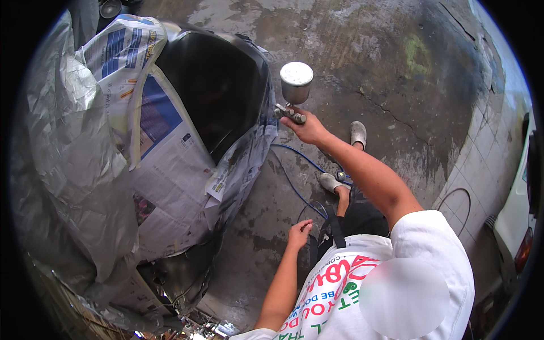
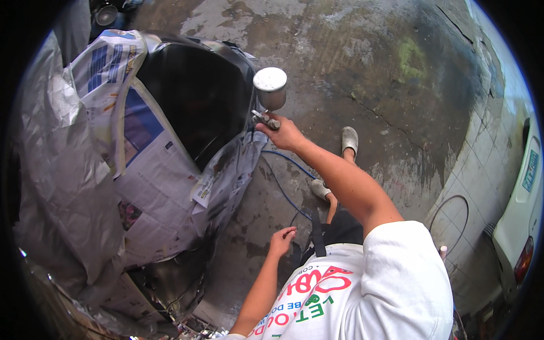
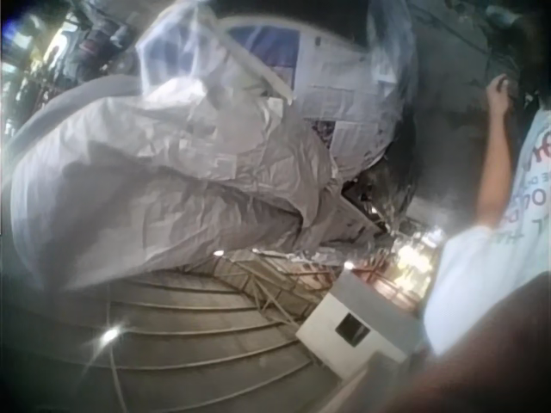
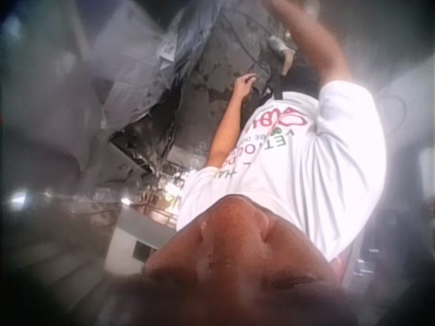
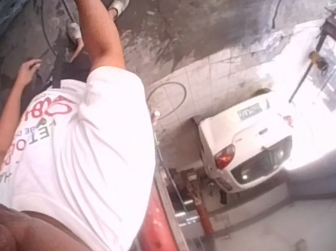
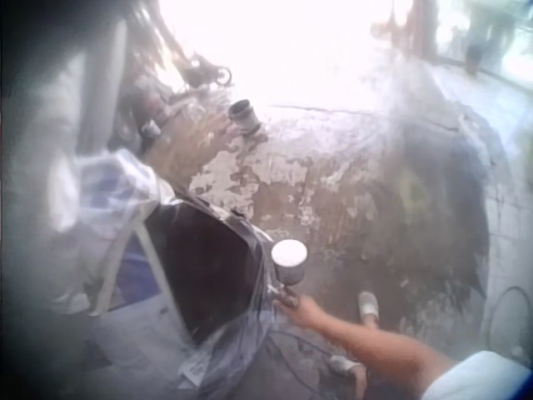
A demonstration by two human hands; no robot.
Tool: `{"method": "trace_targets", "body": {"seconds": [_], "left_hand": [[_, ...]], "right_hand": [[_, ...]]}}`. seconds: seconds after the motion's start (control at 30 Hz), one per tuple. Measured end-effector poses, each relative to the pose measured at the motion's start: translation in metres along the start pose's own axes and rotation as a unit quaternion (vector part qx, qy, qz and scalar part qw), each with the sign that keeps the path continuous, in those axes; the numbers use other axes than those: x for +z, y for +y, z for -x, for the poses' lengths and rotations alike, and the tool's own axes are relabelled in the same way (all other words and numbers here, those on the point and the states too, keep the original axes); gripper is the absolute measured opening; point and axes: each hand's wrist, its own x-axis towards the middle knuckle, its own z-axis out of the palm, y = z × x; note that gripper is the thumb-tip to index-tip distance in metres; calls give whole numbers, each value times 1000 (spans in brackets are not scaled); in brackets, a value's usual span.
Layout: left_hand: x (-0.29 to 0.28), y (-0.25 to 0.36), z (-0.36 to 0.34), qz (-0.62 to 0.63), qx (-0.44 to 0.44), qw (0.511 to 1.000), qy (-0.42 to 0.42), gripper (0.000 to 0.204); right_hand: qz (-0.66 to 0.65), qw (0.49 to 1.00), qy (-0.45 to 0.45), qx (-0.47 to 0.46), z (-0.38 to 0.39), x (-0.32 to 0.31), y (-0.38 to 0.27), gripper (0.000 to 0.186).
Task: The person uses a spray gun to apply paint to a car door and rear quarter panel in a workshop. The person moves around the vehicle to cover different sections, including the lower edge and side panels, while other parts of the car are masked with newspaper and plastic.
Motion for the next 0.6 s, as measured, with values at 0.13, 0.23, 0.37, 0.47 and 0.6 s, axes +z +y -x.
{"method": "trace_targets", "body": {"seconds": [0.13,0.23,0.37,0.47,0.6], "left_hand": [[-7,5,-3,10,5,1000,8,30],[-13,10,0,2,2,1000,10,30],[-17,28,9,-65,-36,997,1,29],[-14,9,13,-32,-35,999,10,29],[-9,18,13,-79,-37,996,1,29]], "right_hand": [[2,986,-161,51,48,8,-21,42],[29,966,-222,129,47,-4,-36,39],[32,998,-55,30,9,-37,-39,45],[-8,997,69,-42,-28,-59,-46,51],[-10,977,177,-121,-27,-68,-47,58]]}}
